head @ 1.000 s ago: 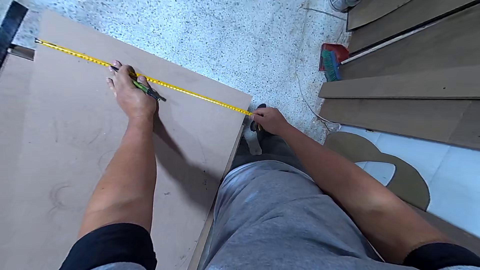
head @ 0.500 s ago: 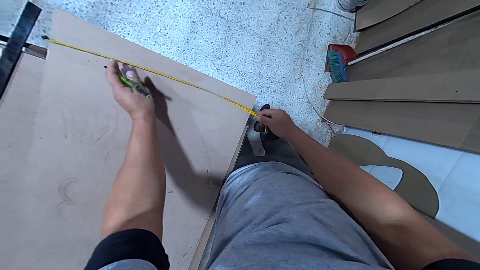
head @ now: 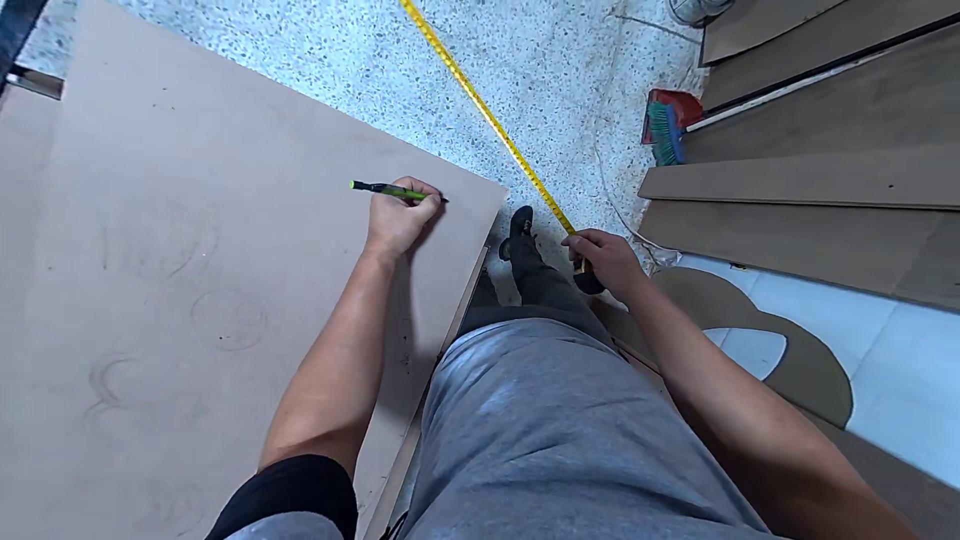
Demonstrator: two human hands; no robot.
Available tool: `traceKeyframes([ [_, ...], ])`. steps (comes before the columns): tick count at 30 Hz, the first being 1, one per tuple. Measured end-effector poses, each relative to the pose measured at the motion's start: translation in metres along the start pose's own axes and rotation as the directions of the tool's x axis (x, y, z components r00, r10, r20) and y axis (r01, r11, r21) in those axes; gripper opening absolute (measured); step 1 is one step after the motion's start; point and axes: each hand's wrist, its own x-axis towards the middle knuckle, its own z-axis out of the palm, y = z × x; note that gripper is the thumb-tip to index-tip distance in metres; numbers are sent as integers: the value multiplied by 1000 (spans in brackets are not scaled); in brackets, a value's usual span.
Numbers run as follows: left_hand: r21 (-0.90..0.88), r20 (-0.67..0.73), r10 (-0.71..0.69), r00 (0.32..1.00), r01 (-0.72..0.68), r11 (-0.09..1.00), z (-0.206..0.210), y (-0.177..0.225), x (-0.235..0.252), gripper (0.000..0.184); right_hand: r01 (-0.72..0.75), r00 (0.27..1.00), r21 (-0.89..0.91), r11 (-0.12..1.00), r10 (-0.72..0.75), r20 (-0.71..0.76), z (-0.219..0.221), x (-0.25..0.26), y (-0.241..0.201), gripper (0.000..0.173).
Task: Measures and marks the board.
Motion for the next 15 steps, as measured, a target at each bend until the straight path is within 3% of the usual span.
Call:
traceKeyframes([
  [11,212,-35,60,998,-51,976,12,0,12,11,-41,997,78,996,46,-64,0,-21,31,28],
  [15,246,32,71,997,-76,966,9,2,12,9,-38,997,77,996,43,-67,0,-28,37,29],
])
